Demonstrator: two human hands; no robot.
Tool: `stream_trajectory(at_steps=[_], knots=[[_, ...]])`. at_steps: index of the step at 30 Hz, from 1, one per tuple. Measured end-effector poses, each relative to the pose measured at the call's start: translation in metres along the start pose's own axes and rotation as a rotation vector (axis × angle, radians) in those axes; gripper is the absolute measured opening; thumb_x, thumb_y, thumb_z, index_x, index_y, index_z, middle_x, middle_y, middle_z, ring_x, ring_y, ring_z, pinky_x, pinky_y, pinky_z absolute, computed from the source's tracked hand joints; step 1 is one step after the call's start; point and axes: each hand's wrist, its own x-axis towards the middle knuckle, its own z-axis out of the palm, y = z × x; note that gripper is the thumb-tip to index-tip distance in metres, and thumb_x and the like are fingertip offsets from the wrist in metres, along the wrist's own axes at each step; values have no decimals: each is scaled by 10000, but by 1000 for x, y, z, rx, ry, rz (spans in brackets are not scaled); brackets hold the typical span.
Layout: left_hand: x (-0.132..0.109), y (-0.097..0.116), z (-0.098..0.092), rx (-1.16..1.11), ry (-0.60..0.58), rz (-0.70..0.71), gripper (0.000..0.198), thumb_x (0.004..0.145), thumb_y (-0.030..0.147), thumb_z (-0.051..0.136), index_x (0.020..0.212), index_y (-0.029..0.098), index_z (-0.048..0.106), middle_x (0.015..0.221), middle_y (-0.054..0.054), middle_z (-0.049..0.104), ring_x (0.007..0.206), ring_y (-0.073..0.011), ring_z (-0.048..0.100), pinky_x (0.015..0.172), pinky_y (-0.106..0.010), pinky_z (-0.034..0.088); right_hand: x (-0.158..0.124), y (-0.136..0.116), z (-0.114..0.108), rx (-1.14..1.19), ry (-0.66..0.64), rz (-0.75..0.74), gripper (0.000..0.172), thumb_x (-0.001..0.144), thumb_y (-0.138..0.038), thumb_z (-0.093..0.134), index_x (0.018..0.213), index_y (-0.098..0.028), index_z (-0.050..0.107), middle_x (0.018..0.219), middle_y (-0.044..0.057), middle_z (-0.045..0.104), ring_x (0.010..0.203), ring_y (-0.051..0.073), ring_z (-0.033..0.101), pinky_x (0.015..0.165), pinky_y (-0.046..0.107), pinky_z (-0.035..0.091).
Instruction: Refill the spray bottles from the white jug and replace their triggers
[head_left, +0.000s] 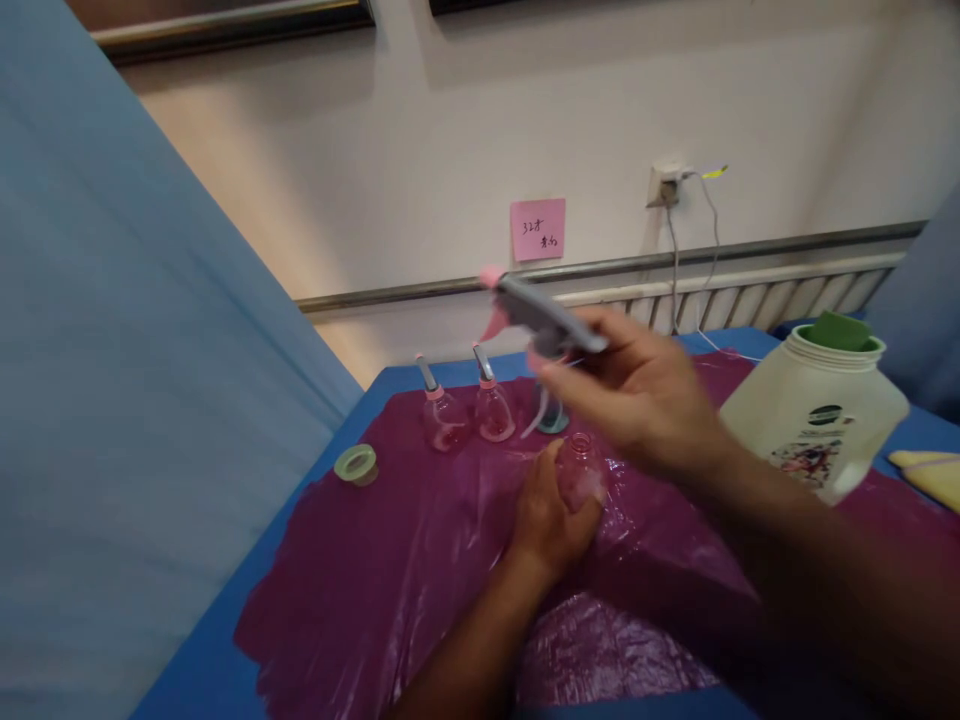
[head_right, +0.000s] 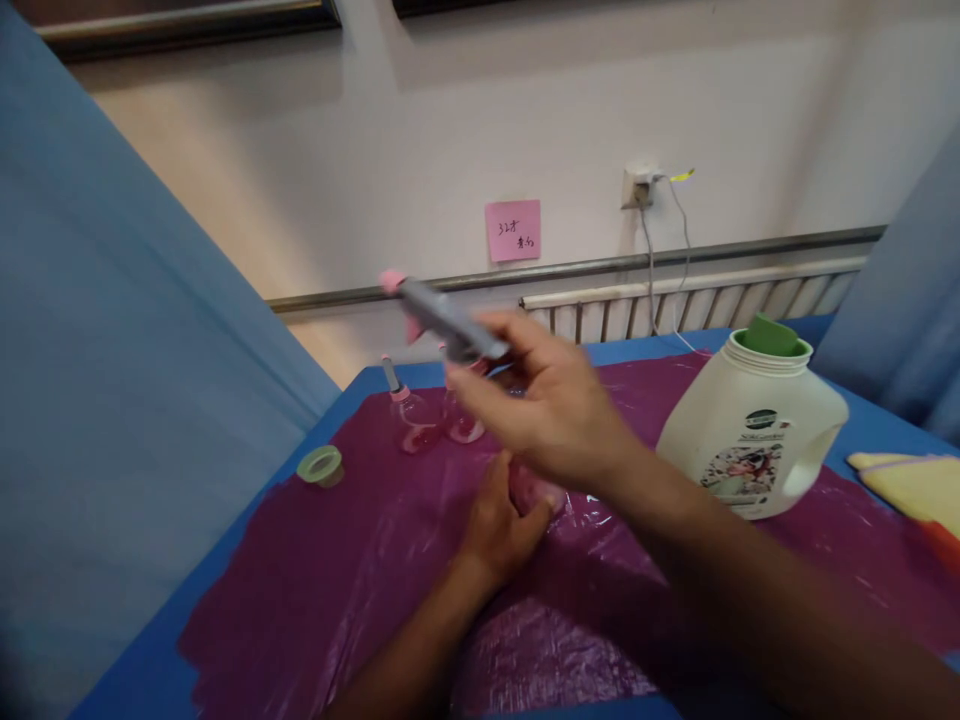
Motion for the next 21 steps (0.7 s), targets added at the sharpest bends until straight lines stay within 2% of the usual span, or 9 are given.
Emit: stream_trajectory(at_steps=[3, 5, 7, 13, 16, 21], knots=[[1, 2, -2, 4, -55, -1, 813, 904, 386, 853, 1636, 270, 521, 1658, -146, 639, 1537, -378, 612, 1316, -600, 474, 4, -1, -44, -116, 136, 24, 192, 998, -301, 853, 1170, -253, 783, 985, -5, 759, 850, 150, 722, 778, 298, 631], [1, 3, -2, -1, -67, -18, 825, 896, 366, 864, 1637, 265, 514, 1674, -147, 628, 1563, -376, 592, 1330, -600, 458, 2, 2, -59, -165, 167, 35, 201, 980, -314, 877, 1154, -258, 793, 967, -4, 765, 835, 152, 723, 773, 299, 638], [2, 4, -1, -4, -59, -28, 811, 886, 324, 867, 1621, 265, 528, 1669, -145, 634, 1565, -370, 593, 1332, -593, 455, -2, 6, -66, -163, 164, 57, 223, 968, -330, 888, 1163, -264, 801, 980, 0, 780, 835, 155, 724, 774, 301, 641], [3, 5, -1, -10, -71, -50, 863, 901, 354, 873, 1665, 243, 487, 1720, -166, 590, 1598, -375, 567, 1359, -593, 427, -10, 21, -55, -81, 88, 140, 259, 982, -388, 868, 1187, -248, 795, 1007, 16, 787, 849, 166, 725, 767, 313, 637], [2, 7, -2, -11, -71, -60, 866, 903, 375, 878, 1662, 226, 491, 1702, -176, 597, 1585, -380, 572, 1349, -594, 437, -22, 41, -48, -69, 54, 225, 297, 986, -425, 858, 1214, -246, 795, 1002, 20, 787, 845, 171, 714, 760, 315, 624], [2, 7, -1, -46, -69, -24, 816, 897, 294, 846, 1641, 256, 513, 1655, -144, 626, 1567, -360, 580, 1331, -584, 453, -57, 88, -42, 24, -82, 377, 357, 1018, -481, 821, 1281, -241, 794, 1180, 70, 852, 1039, 219, 794, 950, 375, 642]])
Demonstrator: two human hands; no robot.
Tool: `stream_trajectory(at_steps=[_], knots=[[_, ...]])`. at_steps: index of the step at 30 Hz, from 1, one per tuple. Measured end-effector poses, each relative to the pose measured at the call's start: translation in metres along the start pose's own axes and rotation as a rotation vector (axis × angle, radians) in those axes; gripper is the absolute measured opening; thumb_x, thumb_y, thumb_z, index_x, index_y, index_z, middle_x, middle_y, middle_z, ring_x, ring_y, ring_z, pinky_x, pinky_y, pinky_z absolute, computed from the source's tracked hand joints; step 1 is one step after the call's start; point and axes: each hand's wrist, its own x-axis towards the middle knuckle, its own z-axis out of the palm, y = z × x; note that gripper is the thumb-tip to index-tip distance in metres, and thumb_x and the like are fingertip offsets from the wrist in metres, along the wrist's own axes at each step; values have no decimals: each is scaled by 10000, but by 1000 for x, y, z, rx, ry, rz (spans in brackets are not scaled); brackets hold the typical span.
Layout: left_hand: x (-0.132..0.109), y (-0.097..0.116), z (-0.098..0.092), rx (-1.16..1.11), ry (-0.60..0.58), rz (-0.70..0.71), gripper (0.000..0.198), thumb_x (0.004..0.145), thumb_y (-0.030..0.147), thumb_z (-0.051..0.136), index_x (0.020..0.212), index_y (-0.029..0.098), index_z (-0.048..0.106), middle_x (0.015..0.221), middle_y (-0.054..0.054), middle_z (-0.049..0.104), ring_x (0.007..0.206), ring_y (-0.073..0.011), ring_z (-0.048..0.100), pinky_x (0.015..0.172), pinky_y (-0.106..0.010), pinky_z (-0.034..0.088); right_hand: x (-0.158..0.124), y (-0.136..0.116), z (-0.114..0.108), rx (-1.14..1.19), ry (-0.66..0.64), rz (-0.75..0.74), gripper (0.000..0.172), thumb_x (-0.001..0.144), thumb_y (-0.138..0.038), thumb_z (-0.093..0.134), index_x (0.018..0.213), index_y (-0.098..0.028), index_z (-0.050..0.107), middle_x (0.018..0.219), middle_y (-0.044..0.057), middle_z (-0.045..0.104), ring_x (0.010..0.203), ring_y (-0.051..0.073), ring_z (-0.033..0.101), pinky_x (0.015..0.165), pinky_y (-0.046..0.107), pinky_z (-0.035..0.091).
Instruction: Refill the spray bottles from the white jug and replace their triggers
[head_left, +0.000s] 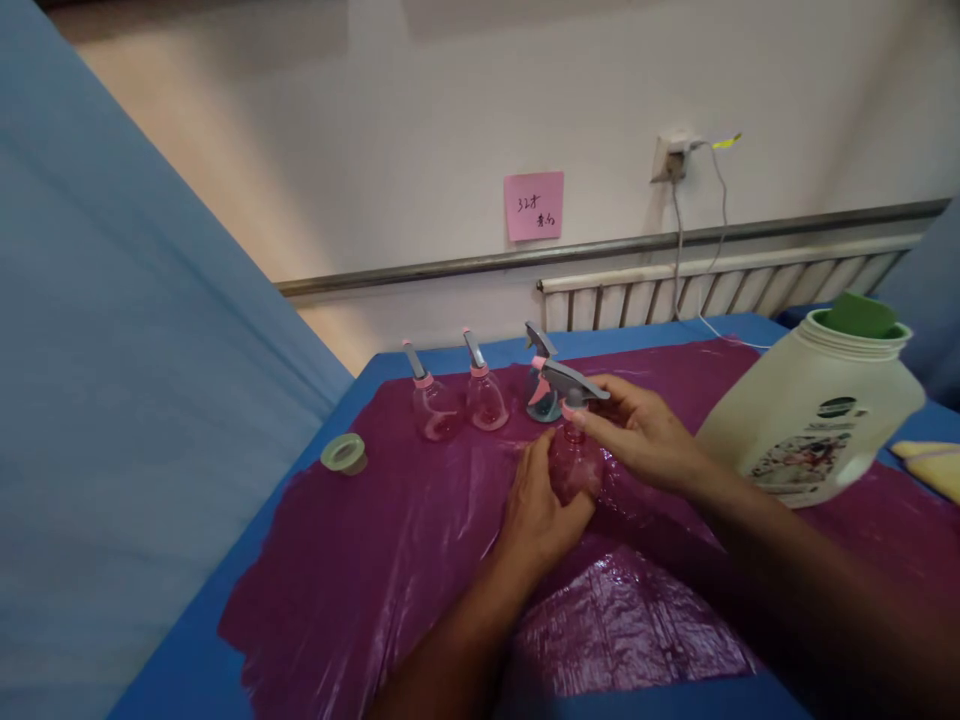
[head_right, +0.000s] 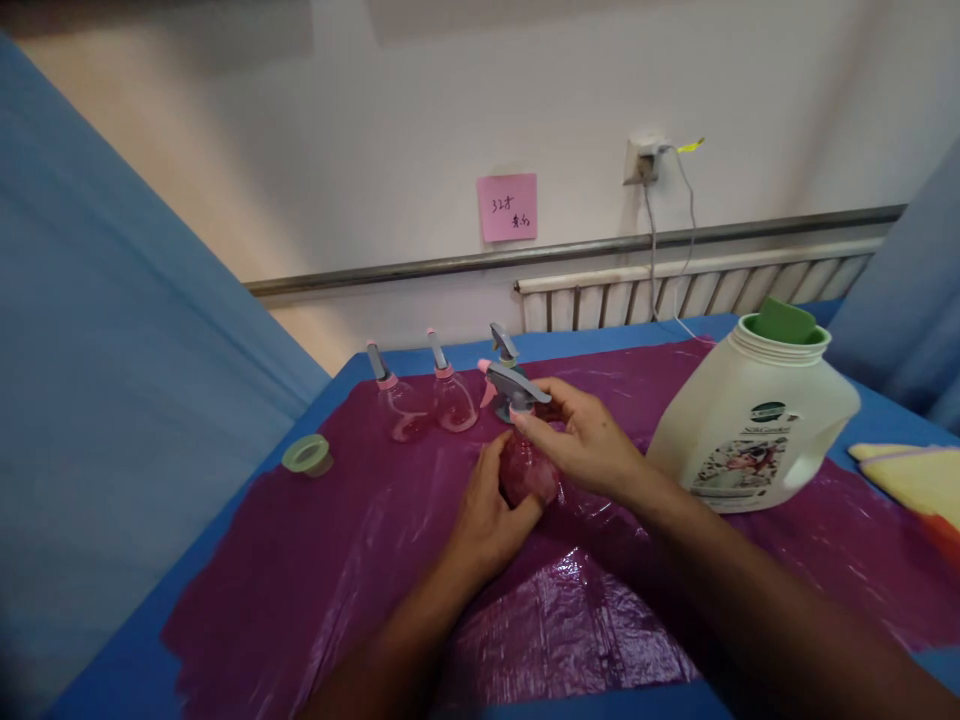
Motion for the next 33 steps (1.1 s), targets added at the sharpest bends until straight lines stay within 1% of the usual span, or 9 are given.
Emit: stream_trajectory(at_steps=[3, 7, 11, 17, 22, 24, 28, 30, 33], knots=[[0, -1, 1, -17, 3, 33, 826, 875, 217, 822, 1638, 290, 513, 1649, -121, 630, 1550, -346, 590, 1324, -570, 463, -9, 22, 2, 53, -23, 58, 391, 1021, -519, 816, 1303, -248, 789, 1236, 79, 859, 1108, 231, 806, 993, 382, 640], [1, -2, 3, -22, 13, 24, 820, 871, 223, 838, 1624, 306, 523, 1617, -109, 651, 1508, -344, 619, 1302, -567, 488, -14, 33, 6, 121, -30, 103, 412, 1009, -574, 815, 1259, -249, 783, 1210, 78, 860, 1091, 225, 808, 981, 367, 642], [1, -4, 3, -34, 9, 26, 812, 888, 270, 861, 1626, 311, 524, 1663, -120, 620, 1558, -365, 581, 1327, -599, 463, -15, 38, 3, 125, -36, 88, 438, 1023, -579, 799, 1320, -258, 765, 1235, 86, 853, 1112, 231, 808, 1032, 392, 641], [0, -2, 2, -22, -8, 4, 824, 893, 258, 855, 1641, 314, 515, 1675, -117, 615, 1585, -367, 560, 1347, -610, 446, -19, 42, -9, 11, -79, 62, 443, 1076, -522, 760, 1437, -266, 751, 1316, 99, 839, 1224, 260, 787, 1052, 415, 639], [0, -1, 3, -10, 1, 23, 802, 922, 297, 847, 1648, 299, 507, 1671, -120, 630, 1590, -364, 567, 1355, -615, 434, -19, 40, -13, -88, -136, 8, 433, 1103, -485, 723, 1486, -284, 744, 1456, 94, 798, 1345, 278, 751, 1199, 488, 577], [1, -1, 4, -4, 10, 33, 784, 940, 327, 845, 1649, 300, 511, 1660, -119, 641, 1583, -361, 577, 1354, -615, 436, -20, 37, -13, -125, -149, -10, 440, 1109, -481, 711, 1507, -293, 735, 1474, 85, 793, 1363, 281, 746, 1216, 492, 567], [0, -1, 5, -24, 19, 30, 759, 941, 339, 853, 1628, 309, 532, 1641, -110, 655, 1562, -358, 599, 1343, -606, 454, -22, 29, -12, -254, -91, -48, 376, 1102, -479, 719, 1421, -290, 782, 1370, 63, 840, 1288, 275, 782, 1142, 438, 600], [0, -2, 5, -39, 21, 27, 769, 923, 309, 860, 1622, 318, 541, 1649, -108, 649, 1567, -365, 595, 1340, -601, 460, -24, 27, -9, -314, -28, -57, 334, 1075, -475, 750, 1346, -290, 815, 1293, 54, 861, 1202, 274, 806, 1089, 427, 616], [1, -3, 5, -53, 19, 33, 791, 899, 260, 863, 1622, 326, 548, 1648, -110, 647, 1553, -367, 607, 1327, -586, 478, -26, 29, -3, -326, 77, -53, 310, 1018, -474, 809, 1264, -289, 843, 1201, 48, 873, 1116, 273, 811, 1043, 431, 628]])
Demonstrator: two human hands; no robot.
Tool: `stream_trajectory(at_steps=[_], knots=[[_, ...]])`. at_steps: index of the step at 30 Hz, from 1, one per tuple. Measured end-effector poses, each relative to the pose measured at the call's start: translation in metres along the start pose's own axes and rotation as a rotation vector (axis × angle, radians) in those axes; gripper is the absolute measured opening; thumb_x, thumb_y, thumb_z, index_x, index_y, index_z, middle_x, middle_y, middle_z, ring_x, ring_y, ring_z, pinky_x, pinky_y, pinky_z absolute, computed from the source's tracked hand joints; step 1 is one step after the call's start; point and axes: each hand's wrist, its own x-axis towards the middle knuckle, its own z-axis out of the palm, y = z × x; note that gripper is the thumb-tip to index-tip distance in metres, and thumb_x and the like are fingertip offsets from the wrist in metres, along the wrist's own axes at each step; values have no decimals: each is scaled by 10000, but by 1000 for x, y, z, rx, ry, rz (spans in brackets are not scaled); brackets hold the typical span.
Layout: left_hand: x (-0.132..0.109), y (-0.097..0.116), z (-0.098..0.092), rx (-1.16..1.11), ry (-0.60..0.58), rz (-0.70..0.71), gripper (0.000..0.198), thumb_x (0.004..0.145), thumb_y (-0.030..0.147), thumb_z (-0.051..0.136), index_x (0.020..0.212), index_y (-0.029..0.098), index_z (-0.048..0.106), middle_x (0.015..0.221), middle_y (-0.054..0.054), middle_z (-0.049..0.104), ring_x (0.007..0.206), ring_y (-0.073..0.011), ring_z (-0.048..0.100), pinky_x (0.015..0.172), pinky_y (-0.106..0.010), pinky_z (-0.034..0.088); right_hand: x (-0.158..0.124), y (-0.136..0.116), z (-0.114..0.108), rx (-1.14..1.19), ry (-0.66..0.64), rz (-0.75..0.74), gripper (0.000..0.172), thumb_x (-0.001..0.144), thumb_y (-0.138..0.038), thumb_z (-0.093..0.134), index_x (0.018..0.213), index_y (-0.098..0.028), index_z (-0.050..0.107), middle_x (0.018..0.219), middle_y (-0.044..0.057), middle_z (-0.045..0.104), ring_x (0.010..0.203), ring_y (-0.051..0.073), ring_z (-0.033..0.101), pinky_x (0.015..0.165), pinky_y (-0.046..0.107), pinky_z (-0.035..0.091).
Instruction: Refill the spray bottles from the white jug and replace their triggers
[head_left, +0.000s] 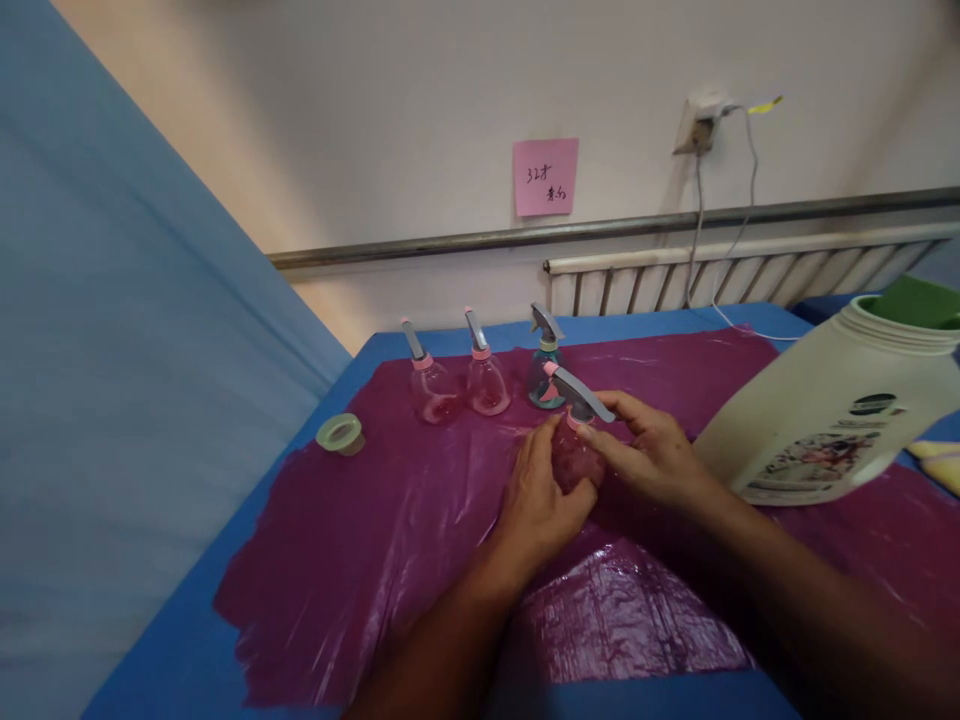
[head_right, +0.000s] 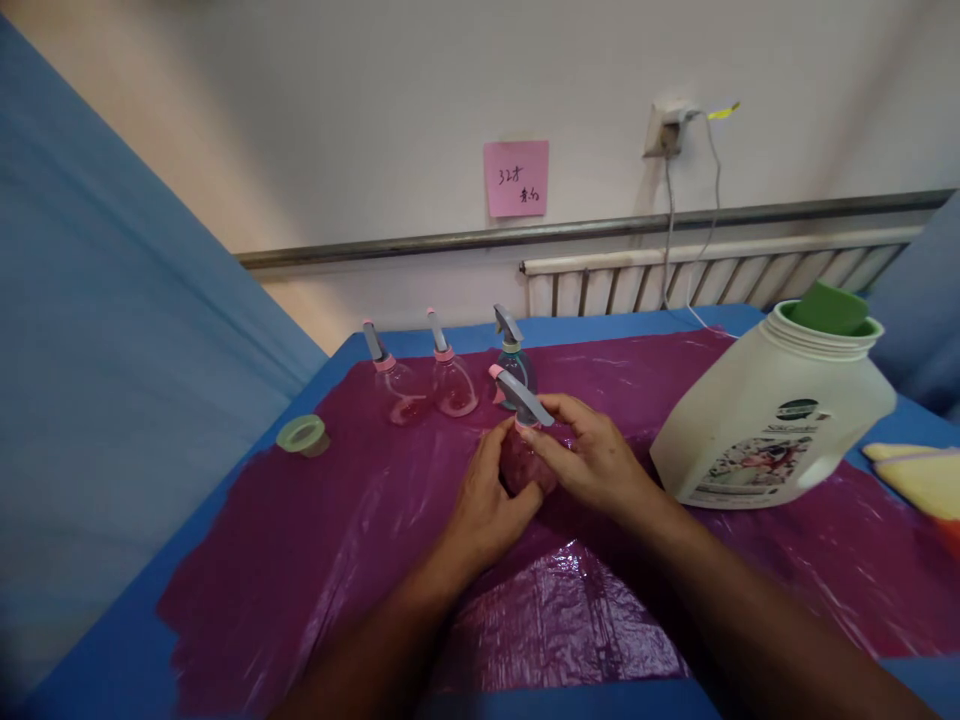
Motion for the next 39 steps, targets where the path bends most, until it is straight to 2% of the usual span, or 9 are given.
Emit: stream_trajectory(at_steps=[7, 13, 18, 22, 25, 29, 31, 34, 39], knots=[[0, -1, -1, 43, 4, 13, 798, 902, 271, 870, 1622, 302, 530, 1656, -123, 636, 1555, -360, 605, 1328, -595, 472, -2, 7, 24, 171, 182, 142, 353, 858, -489, 933, 1067, -242, 790, 1064, 67, 860, 1005, 261, 798, 1000, 449, 627], [-3, -7, -4, 28, -4, 225, 987, 979, 218, 781, 1812, 387, 280, 1846, -89, 436, 1716, -325, 440, 1424, -563, 379, -2, 10, 37, 288, 246, 186, 405, 797, -455, 962, 1038, -245, 712, 1041, 43, 814, 972, 230, 762, 931, 400, 617], [-1, -9, -8, -16, -53, 273, 951, 998, 165, 732, 1812, 410, 304, 1798, -82, 498, 1650, -324, 518, 1378, -562, 446, -2, 14, 40, 339, 247, 179, 401, 803, -397, 957, 1049, -255, 673, 1021, 20, 790, 943, 215, 756, 910, 381, 609], [-1, -10, -8, -45, -44, 291, 966, 1020, 208, 774, 1819, 434, 281, 1780, -81, 513, 1616, -337, 547, 1357, -597, 469, -7, 14, 36, 320, 212, 150, 400, 859, -394, 940, 1153, -276, 695, 1138, 51, 818, 1065, 257, 790, 1017, 450, 621], [-2, -10, -9, -49, -49, 290, 950, 1038, 210, 771, 1816, 456, 284, 1795, -72, 496, 1634, -343, 526, 1372, -622, 451, -11, 11, 31, 342, 158, 72, 395, 999, -404, 836, 1352, -313, 685, 1339, 85, 811, 1254, 278, 776, 1160, 514, 590], [-4, -6, -11, -63, -71, 294, 971, 1030, 149, 738, 1821, 464, 271, 1823, -66, 458, 1670, -345, 483, 1390, -638, 430, -10, 6, 25, 377, 35, 29, 547, 1135, -420, 678, 1659, -379, 525, 1535, 101, 753, 1420, 277, 723, 1261, 550, 536], [-4, -4, -12, -68, -73, 294, 995, 1012, 117, 727, 1824, 462, 266, 1830, -63, 446, 1684, -342, 467, 1399, -636, 422, -8, 6, 23, 396, -11, 41, 597, 1148, -414, 661, 1713, -396, 471, 1534, 100, 759, 1414, 276, 731, 1248, 549, 551], [-5, -4, -12, -53, -73, 291, 995, 1004, 105, 721, 1822, 455, 276, 1834, -62, 438, 1695, -341, 451, 1407, -634, 412, -6, 9, 20, 416, -22, 54, 635, 1117, -380, 711, 1706, -390, 475, 1491, 97, 778, 1377, 275, 750, 1188, 523, 594], [-6, -8, -9, -36, -61, 270, 1002, 1005, 121, 731, 1826, 447, 258, 1831, -69, 439, 1693, -342, 449, 1405, -639, 410, -5, 15, 25, 381, 102, 49, 660, 983, -325, 855, 1566, -361, 548, 1262, 57, 816, 1182, 260, 794, 1074, 483, 631]])
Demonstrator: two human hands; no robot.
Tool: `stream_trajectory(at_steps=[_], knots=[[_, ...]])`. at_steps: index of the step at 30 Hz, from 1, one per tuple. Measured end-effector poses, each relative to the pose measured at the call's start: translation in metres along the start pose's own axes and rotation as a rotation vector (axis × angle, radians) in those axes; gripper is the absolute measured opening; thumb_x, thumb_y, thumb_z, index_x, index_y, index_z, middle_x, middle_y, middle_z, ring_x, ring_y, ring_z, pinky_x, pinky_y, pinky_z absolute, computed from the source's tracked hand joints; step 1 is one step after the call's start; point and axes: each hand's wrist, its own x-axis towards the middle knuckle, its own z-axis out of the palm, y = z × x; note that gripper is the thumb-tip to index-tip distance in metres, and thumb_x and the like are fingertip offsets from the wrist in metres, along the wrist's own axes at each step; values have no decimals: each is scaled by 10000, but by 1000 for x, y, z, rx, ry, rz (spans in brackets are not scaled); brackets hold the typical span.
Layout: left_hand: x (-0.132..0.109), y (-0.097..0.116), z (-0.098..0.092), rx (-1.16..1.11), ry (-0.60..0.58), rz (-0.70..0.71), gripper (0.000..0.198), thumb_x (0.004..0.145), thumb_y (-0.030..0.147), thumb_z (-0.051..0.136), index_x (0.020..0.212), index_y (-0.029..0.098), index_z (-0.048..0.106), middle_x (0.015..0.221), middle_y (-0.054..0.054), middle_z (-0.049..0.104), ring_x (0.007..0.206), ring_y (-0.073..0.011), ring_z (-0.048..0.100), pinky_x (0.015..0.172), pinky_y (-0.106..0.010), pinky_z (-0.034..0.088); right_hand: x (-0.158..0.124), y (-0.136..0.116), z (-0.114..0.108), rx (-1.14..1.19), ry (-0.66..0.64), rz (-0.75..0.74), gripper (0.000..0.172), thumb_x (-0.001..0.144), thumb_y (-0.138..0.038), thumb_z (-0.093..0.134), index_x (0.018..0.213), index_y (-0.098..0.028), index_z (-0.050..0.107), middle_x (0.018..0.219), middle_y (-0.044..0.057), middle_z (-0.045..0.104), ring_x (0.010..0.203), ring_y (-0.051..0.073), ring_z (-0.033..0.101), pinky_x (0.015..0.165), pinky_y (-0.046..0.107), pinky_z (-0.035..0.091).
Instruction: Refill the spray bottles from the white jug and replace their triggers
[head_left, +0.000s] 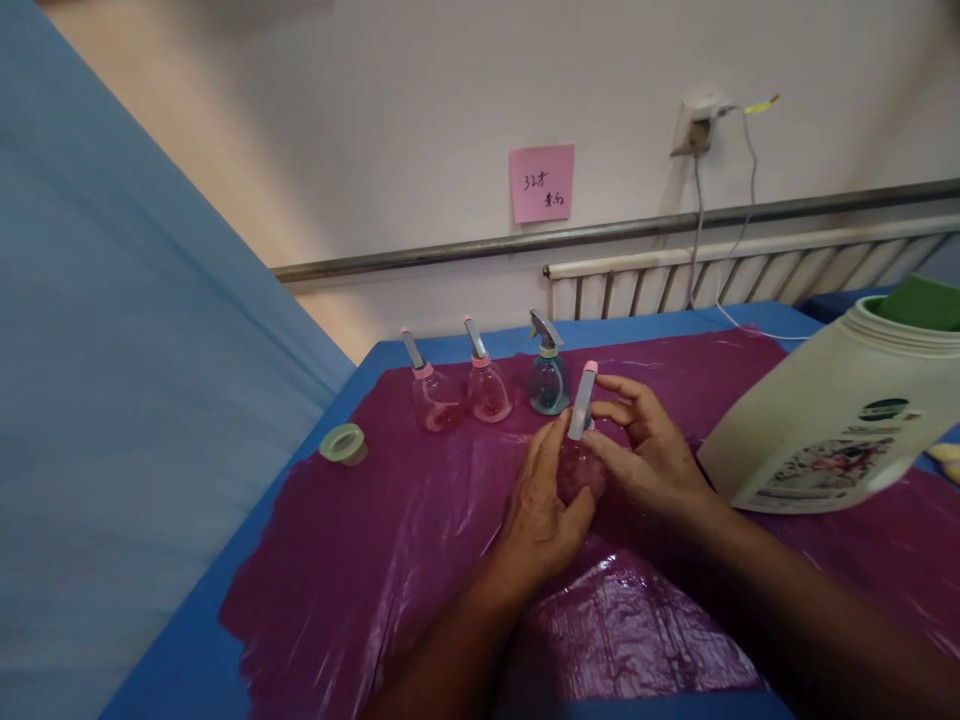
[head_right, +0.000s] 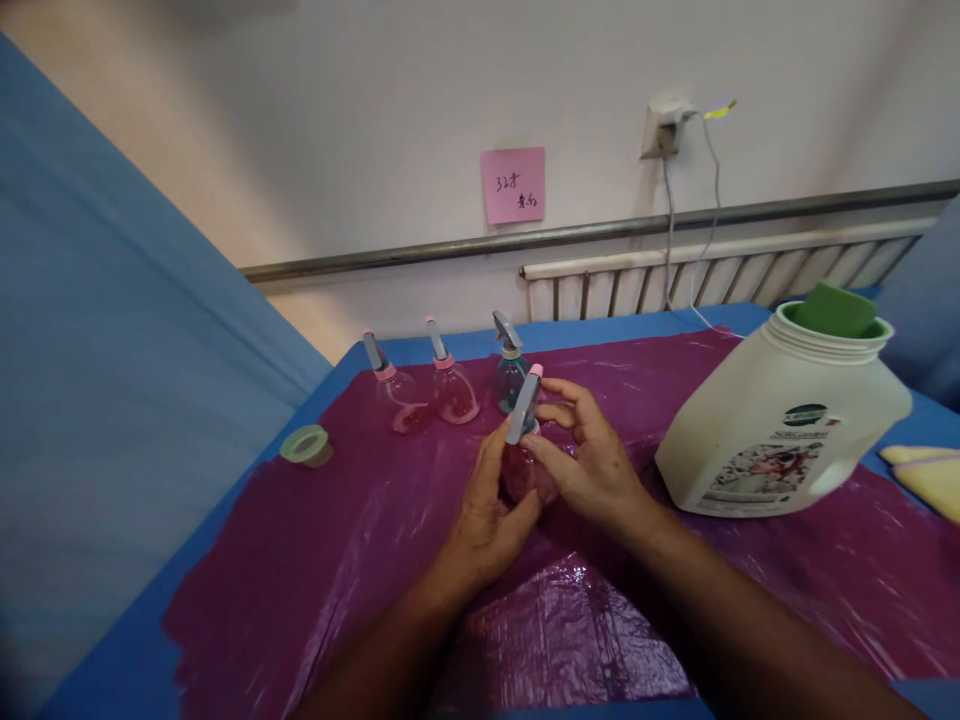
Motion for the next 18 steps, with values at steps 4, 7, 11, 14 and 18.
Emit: stream_trajectory(at_steps=[4, 7, 11, 14, 18], knots=[[2, 0, 1, -15, 6, 21, 1025, 990, 104, 736, 1830, 434, 251, 1798, -85, 477, 1652, -339, 498, 1373, -623, 452, 2, 6, 12, -49, 149, -93, 636, 908, -270, 882, 1462, -344, 579, 1112, 7, 767, 1056, 229, 747, 1071, 476, 594], [4, 1, 1, -39, 10, 30, 992, 989, 109, 746, 1815, 427, 297, 1765, -86, 515, 1620, -334, 534, 1357, -612, 470, 5, 10, 20, -26, 172, -125, 695, 893, -238, 869, 1507, -342, 561, 1097, -2, 734, 1032, 214, 712, 1047, 451, 588], [5, 2, 1, -63, 15, 8, 958, 995, 122, 753, 1799, 426, 330, 1742, -87, 536, 1606, -333, 548, 1352, -618, 471, 4, 13, 22, -2, 150, -122, 769, 897, -226, 877, 1578, -358, 545, 1076, -9, 699, 1021, 212, 710, 1033, 446, 616], [4, 1, 0, -63, 13, 8, 926, 1011, 143, 751, 1792, 426, 342, 1750, -86, 526, 1615, -333, 537, 1365, -623, 454, -3, 12, 14, -58, 131, -131, 783, 932, -255, 867, 1627, -373, 525, 1198, 28, 729, 1130, 244, 746, 1127, 511, 607], [4, 1, -1, -64, -5, 18, 922, 1023, 162, 746, 1799, 428, 324, 1773, -86, 504, 1641, -343, 509, 1387, -636, 424, -10, 4, 0, -137, 13, -87, 754, 1091, -340, 709, 1769, -419, 387, 1503, 98, 740, 1379, 294, 729, 1249, 601, 541]])
